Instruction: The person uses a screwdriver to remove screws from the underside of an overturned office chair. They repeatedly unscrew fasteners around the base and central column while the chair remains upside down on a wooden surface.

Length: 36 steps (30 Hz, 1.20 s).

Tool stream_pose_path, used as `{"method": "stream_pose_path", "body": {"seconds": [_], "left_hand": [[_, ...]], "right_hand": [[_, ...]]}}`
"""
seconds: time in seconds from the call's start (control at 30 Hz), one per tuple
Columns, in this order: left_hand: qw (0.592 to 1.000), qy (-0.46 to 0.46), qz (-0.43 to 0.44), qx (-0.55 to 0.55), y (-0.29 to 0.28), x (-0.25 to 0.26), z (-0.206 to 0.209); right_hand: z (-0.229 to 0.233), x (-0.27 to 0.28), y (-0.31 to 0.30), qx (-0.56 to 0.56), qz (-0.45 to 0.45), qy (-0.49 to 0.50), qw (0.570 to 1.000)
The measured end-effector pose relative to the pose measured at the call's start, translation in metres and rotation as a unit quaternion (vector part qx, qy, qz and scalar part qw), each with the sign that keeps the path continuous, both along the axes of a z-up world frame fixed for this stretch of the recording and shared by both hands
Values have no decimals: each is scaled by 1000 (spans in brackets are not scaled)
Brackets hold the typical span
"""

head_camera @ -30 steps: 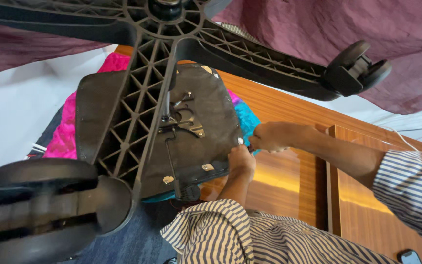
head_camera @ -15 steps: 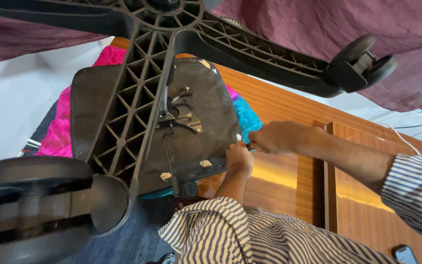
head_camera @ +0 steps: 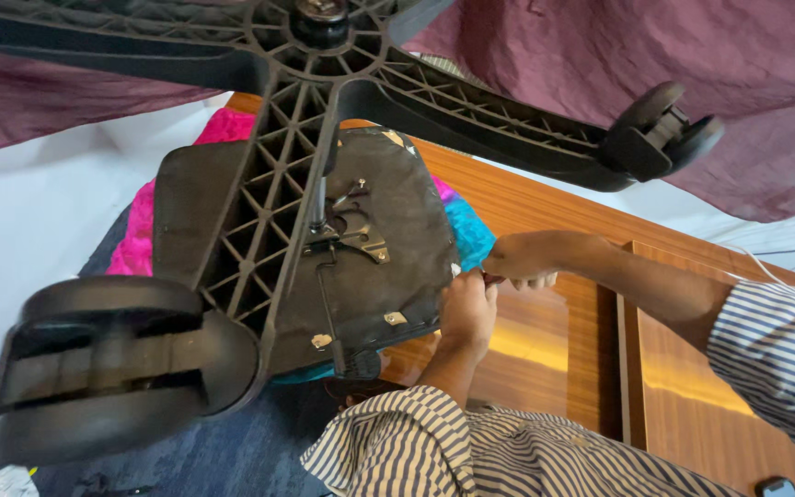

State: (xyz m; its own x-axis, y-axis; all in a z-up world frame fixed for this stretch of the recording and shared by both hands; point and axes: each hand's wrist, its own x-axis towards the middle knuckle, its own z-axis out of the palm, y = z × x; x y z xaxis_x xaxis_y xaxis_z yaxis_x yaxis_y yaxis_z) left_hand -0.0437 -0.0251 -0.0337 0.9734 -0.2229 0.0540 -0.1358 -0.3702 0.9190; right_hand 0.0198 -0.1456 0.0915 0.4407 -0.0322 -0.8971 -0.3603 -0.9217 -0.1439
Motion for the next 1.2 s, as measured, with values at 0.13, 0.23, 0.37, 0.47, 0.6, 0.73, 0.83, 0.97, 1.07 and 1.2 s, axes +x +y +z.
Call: {"method": "stream_pose_path", "body": {"seconds": [0.13, 0.23, 0.37, 0.47, 0.6, 0.73, 0.83, 0.97, 1.07, 1.2], "left_hand": [[999, 13, -44, 23, -5, 4, -7], [995, 62, -82, -7, -7, 10, -12], [998, 15, -66, 3, -8, 7, -19], [998, 18, -55, -21, -8, 8, -24], [999, 0, -47, -17, -4, 8, -24], [999, 6, -26, -35, 4, 5, -12], [999, 13, -7, -43, 7, 3, -2], [998, -10, -31, -62, 12, 6, -1], [997, -31, -68, -27, 12, 11, -12], [994, -5, -68, -80, 6, 20, -27]], "right_hand": [[10, -32, 5, -125, 298, -240, 915], [27, -41, 12, -153, 369, -200, 895], [38, -35, 22, -171, 368, -125, 905], [40, -26, 20, -138, 354, -132, 916], [33, -16, 23, -109, 339, -126, 926], [29, -7, 28, -91, 251, -100, 958], [26, 2, 25, -109, 110, -29, 988], [13, 5, 21, -81, 53, -31, 995], [3, -11, 16, -93, 183, -207, 956], [16, -35, 8, -85, 378, -283, 877]]}}
